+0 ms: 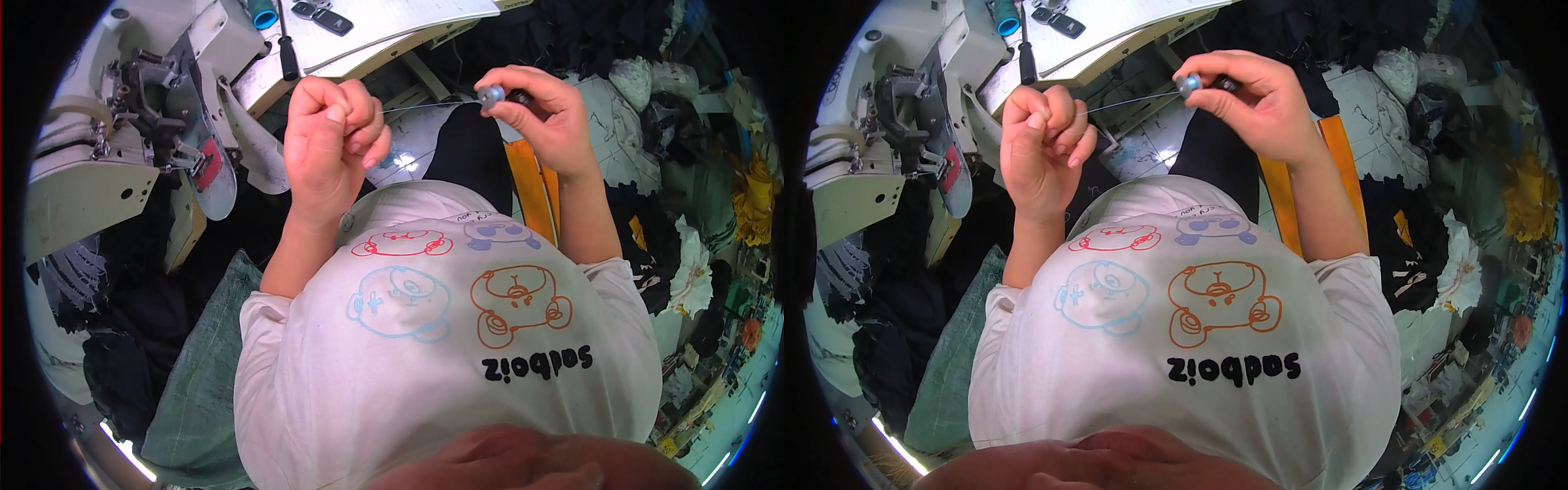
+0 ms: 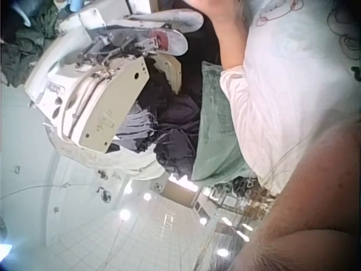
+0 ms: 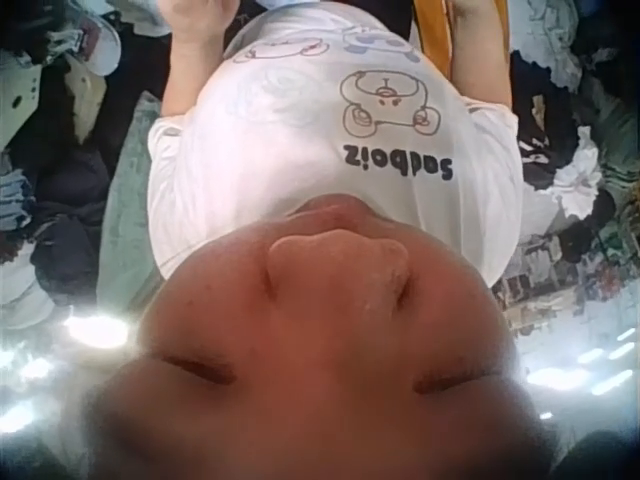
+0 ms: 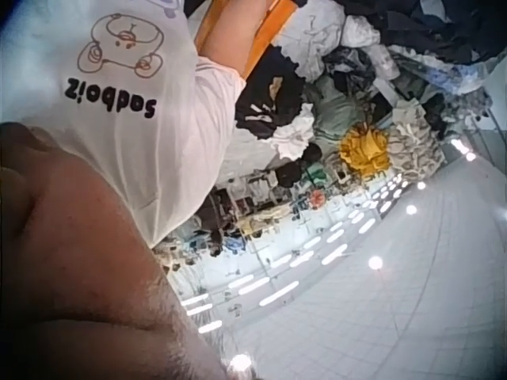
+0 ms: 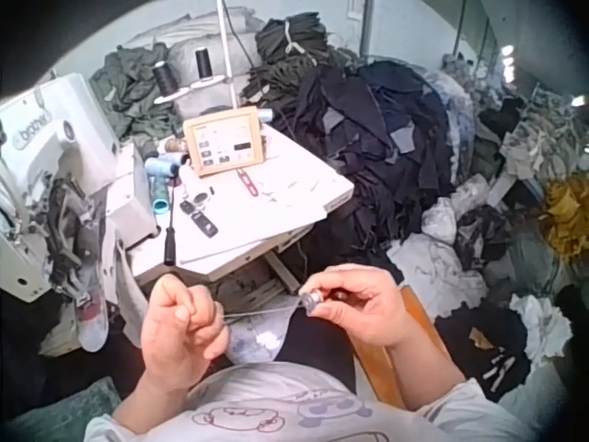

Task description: Threading a sewing machine needle and winding thread onto a bobbin case system in a manufacturing plant.

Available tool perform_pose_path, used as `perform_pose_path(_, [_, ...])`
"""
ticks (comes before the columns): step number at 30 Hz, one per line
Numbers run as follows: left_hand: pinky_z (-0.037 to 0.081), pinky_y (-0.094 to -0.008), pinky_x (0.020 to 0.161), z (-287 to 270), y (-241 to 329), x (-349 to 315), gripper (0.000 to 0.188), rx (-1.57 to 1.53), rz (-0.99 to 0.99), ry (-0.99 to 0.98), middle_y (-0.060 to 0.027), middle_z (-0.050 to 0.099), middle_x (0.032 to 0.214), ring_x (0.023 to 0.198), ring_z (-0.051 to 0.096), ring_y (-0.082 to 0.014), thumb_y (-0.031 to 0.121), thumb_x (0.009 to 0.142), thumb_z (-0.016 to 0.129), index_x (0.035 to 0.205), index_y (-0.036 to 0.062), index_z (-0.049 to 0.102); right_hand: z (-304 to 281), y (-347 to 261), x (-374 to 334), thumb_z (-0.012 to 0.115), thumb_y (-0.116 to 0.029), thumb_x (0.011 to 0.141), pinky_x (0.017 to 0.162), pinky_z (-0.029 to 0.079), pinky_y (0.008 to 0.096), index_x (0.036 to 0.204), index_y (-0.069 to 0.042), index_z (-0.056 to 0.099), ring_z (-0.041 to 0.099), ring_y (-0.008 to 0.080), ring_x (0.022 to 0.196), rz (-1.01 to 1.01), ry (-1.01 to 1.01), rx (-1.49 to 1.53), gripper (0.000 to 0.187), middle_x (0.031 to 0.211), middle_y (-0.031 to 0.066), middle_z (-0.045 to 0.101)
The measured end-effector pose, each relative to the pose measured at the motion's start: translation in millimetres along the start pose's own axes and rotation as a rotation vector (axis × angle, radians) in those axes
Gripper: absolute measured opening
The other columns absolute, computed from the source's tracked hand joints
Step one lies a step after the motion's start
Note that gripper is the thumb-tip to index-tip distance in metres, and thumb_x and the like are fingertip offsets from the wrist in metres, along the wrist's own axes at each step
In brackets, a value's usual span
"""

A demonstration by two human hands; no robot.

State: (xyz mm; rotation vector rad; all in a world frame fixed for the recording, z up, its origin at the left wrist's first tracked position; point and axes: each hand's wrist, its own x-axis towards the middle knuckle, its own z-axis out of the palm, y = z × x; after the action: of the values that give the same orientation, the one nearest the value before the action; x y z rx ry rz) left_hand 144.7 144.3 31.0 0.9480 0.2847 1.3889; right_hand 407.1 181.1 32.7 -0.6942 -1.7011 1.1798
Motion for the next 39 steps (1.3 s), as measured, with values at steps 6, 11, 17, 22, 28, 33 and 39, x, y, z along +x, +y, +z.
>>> perform_pose_path(6, [0.037, -0.0252, 0.055, 8, -2, -2, 0.005, 0.033, -0.017, -0.020, -0.0030, 0.039, 0.081, 0.067, 0.032, -0.0109, 0.008, 0.102, 0.042, 0.099, 0.0094, 0.039, -22, -2, -4, 0.072, -0.003, 0.090, 0.071, 0.048, 0.0197, 0.108, 0.000, 0.070, 0.059, 0.0073, 0.080, -0.001, 0.046, -0.425, 0.019, 0.092, 0.0019, 0.065])
perform_pose_path(11, [0.035, -0.0250, 0.054, 7, 2, 4, 0.005, 0.031, -0.016, 0.011, -0.0028, 0.038, 0.081, 0.067, 0.032, -0.0108, 0.009, 0.102, 0.041, 0.098, 0.0094, 0.039, -37, -6, -17, 0.070, -0.005, 0.091, 0.061, 0.042, 0.0201, 0.105, 0.001, 0.069, 0.054, 0.0055, 0.075, -0.094, -0.019, -0.218, 0.015, 0.087, -0.0003, 0.062])
perform_pose_path(17, [0.034, -0.0244, 0.054, 9, 0, 3, 0.006, 0.014, -0.048, -0.023, -0.0019, 0.038, 0.080, 0.067, 0.031, -0.0106, 0.009, 0.103, 0.041, 0.097, 0.0101, 0.039, -51, -3, -33, 0.068, -0.009, 0.090, 0.060, 0.039, 0.0211, 0.087, -0.004, 0.060, 0.049, 0.0044, 0.070, 0.080, -0.018, -0.100, 0.011, 0.079, -0.0018, 0.055])
perform_pose_path(22, [0.034, -0.0243, 0.054, 12, -1, 6, 0.007, 0.049, -0.015, 0.009, -0.0023, 0.039, 0.081, 0.067, 0.032, -0.0110, 0.010, 0.104, 0.042, 0.098, 0.0097, 0.039, -54, -3, -35, 0.057, -0.020, 0.094, 0.059, 0.034, 0.0238, 0.084, -0.006, 0.055, 0.041, 0.0072, 0.065, 0.012, -0.080, 0.199, 0.018, 0.073, -0.0008, 0.050])
perform_pose_path(28, [0.039, -0.0261, 0.056, 22, -13, -6, 0.006, 0.210, 0.007, -0.089, -0.0065, 0.042, 0.084, 0.066, 0.032, -0.0105, 0.004, 0.102, 0.040, 0.100, 0.0071, 0.035, -54, 3, -30, 0.044, -0.033, 0.105, 0.053, 0.027, 0.0219, 0.075, -0.011, 0.039, 0.033, 0.0061, 0.059, 0.109, 0.359, 0.257, 0.038, 0.068, -0.0003, 0.042])
perform_pose_path(33, [0.038, -0.0257, 0.056, 13, -9, -11, 0.006, 0.260, 0.029, -0.077, -0.0061, 0.042, 0.084, 0.065, 0.031, -0.0094, 0.003, 0.101, 0.039, 0.100, 0.0069, 0.034, -75, -1, -35, 0.045, -0.034, 0.105, 0.050, 0.025, 0.0228, 0.072, -0.011, 0.037, 0.030, 0.0063, 0.056, 0.150, 0.429, 0.082, 0.041, 0.065, -0.0006, 0.039])
perform_pose_path(39, [0.037, -0.0255, 0.056, -9, -9, -11, 0.007, 0.281, 0.014, 0.009, -0.0047, 0.041, 0.084, 0.065, 0.030, -0.0090, 0.001, 0.101, 0.038, 0.100, 0.0077, 0.034, -112, -19, -43, 0.046, -0.037, 0.102, 0.049, 0.024, 0.0239, 0.069, -0.012, 0.035, 0.029, 0.0073, 0.054, 0.152, 0.433, 0.186, 0.043, 0.061, -0.0005, 0.036])
